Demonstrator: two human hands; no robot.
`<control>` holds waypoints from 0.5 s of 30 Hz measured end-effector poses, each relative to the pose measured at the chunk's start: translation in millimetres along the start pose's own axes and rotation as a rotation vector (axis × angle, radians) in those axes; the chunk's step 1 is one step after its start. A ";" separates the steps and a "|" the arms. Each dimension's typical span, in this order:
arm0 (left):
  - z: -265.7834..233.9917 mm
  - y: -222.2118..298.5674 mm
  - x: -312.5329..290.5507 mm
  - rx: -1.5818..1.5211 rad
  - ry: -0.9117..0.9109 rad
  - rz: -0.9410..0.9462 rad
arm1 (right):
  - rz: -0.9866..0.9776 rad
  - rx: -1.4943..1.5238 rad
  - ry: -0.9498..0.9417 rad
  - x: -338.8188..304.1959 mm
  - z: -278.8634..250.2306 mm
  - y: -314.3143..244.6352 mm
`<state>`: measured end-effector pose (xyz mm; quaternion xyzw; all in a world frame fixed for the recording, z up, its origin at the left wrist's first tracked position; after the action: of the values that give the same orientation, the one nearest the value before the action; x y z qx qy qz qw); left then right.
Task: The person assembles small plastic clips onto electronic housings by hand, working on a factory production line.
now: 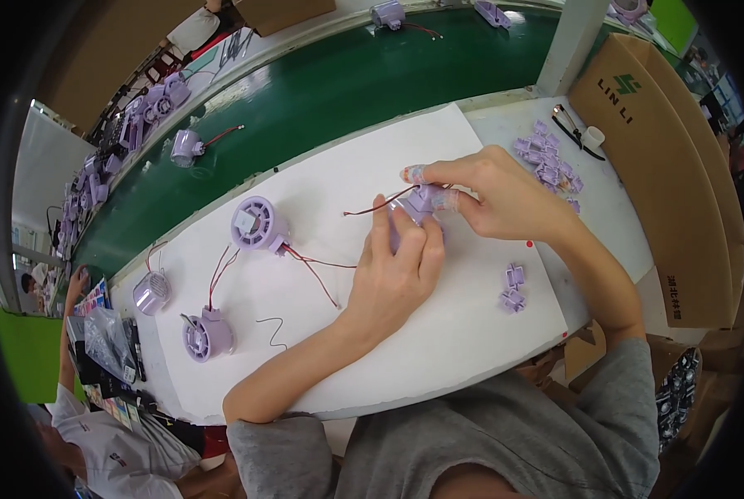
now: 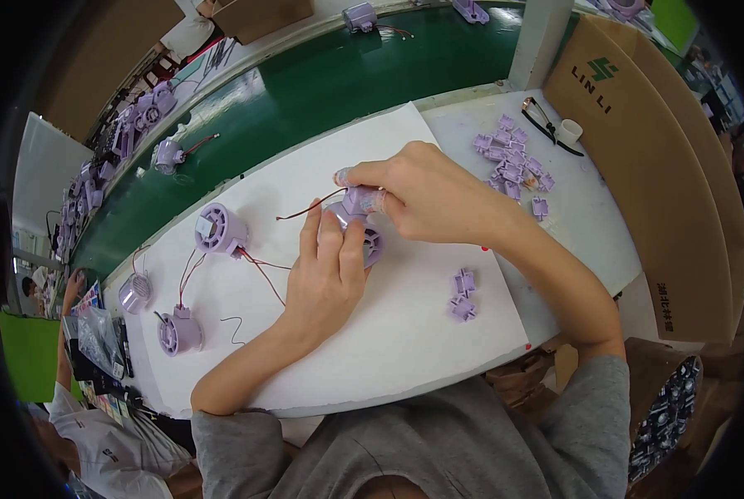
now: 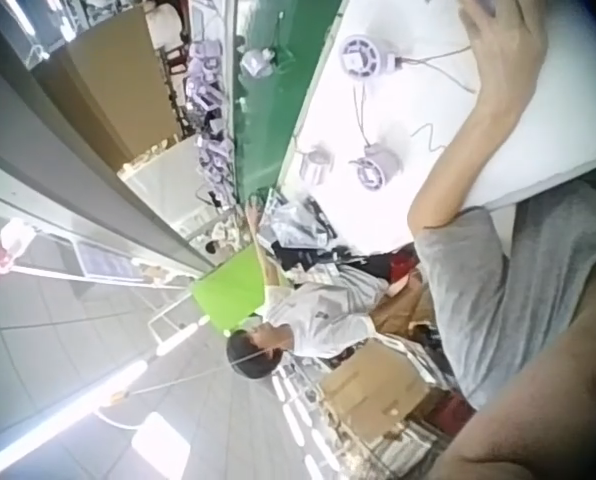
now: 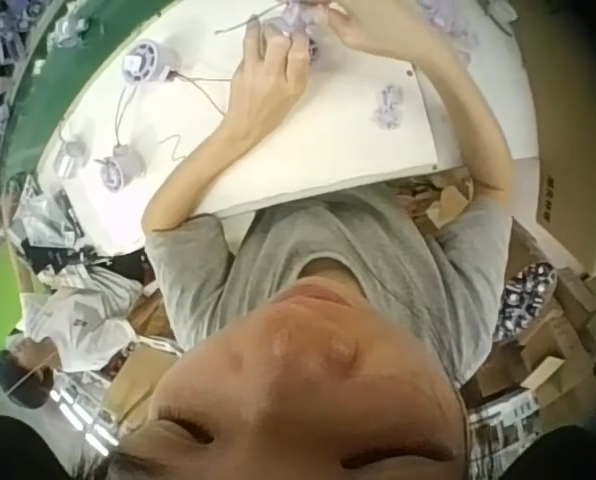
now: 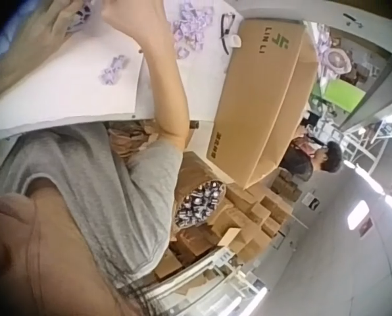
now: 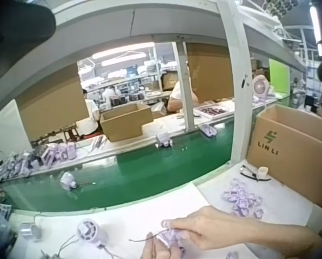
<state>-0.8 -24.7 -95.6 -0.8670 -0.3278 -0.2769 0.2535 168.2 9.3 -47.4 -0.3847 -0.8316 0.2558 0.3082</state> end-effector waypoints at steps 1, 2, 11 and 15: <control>0.1 -0.2 0.2 0.012 0.005 0.014 | -0.006 0.000 -0.009 0.1 0.8 0.2; 0.4 0.2 0.1 0.023 0.010 0.028 | 0.049 0.191 0.060 -0.1 0.8 1.6; 3.8 3.9 0.8 0.094 0.024 0.055 | 0.278 0.470 -0.041 6.8 -8.3 11.7; 2.3 5.6 0.2 0.074 0.002 0.062 | 0.230 0.464 -0.128 9.4 -12.3 16.1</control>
<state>4.0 -26.9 -98.5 -0.8666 -0.3104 -0.2574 0.2941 179.8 28.3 -46.7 -0.3789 -0.7194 0.4967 0.3038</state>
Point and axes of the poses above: each hand's wrist, its own x-axis towards the middle knuckle, its own z-axis out of the palm, y = z × x, the point moved 1 cm from there along x, towards the middle knuckle, and after that the axes turned 9 degrees about x, right-handed, at the moved point
